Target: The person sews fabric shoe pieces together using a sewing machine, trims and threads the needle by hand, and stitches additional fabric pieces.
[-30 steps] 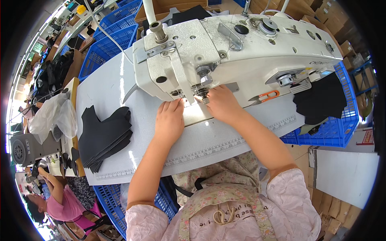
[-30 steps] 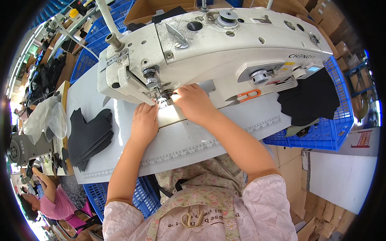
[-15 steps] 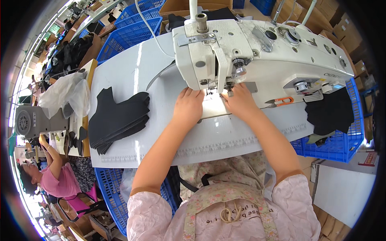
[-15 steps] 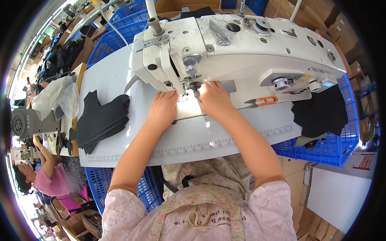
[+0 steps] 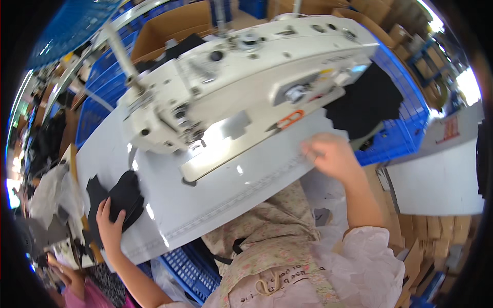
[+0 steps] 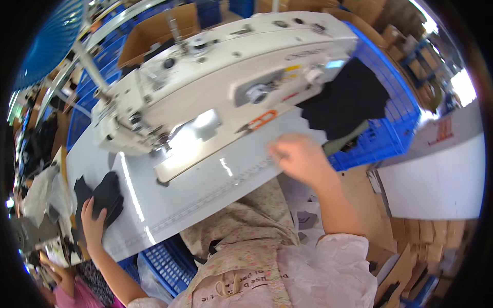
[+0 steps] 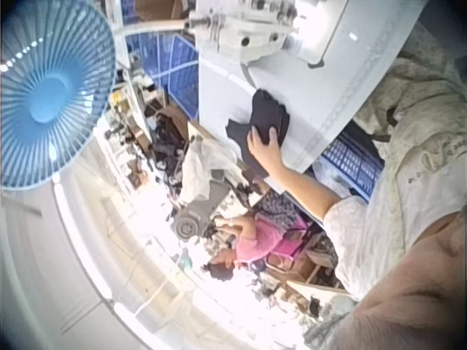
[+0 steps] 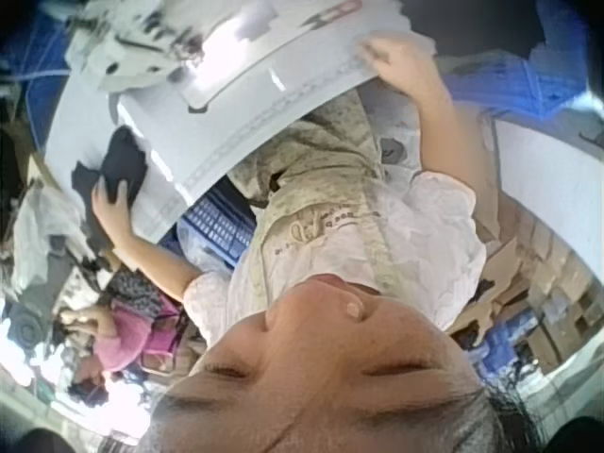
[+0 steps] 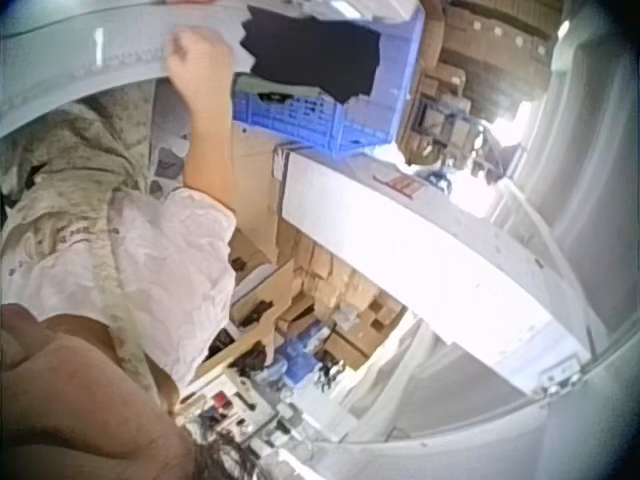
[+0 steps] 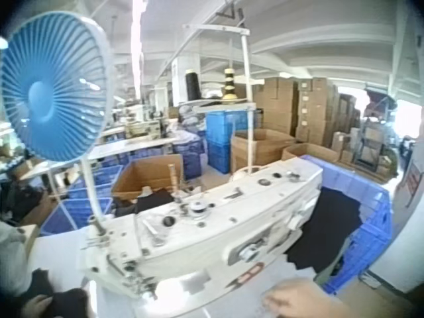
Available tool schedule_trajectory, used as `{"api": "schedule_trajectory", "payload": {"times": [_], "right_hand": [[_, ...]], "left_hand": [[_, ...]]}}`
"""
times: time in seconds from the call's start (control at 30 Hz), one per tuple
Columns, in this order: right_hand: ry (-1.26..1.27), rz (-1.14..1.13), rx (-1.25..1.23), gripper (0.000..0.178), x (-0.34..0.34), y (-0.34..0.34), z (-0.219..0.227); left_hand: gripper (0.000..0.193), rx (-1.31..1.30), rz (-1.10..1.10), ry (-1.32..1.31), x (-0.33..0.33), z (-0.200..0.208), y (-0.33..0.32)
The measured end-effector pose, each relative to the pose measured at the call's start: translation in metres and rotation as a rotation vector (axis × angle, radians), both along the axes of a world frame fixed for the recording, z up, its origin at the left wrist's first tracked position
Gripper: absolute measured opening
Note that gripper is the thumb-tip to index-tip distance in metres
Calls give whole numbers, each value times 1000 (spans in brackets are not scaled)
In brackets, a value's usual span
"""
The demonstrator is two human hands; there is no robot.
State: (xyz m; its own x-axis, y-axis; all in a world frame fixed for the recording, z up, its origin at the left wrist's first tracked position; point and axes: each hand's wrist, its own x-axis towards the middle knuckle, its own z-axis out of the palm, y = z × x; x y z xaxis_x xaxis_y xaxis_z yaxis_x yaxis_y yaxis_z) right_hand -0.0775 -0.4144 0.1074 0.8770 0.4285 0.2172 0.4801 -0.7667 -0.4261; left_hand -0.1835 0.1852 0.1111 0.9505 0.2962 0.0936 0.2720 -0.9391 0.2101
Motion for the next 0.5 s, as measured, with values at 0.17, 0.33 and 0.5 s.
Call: {"api": "schedule_trajectory", "payload": {"times": [0.17,0.33,0.5], "right_hand": [[-253,-617,-396,37,15,-130,-6],[-44,-524,-287,46,16,-162,-20],[-21,-475,-204,40,21,-180,-26]], "left_hand": [[60,7,-65,28,2,3,-4],[48,-186,-64,-8,0,-2,4],[34,-274,23,-158,-9,-24,45]]}}
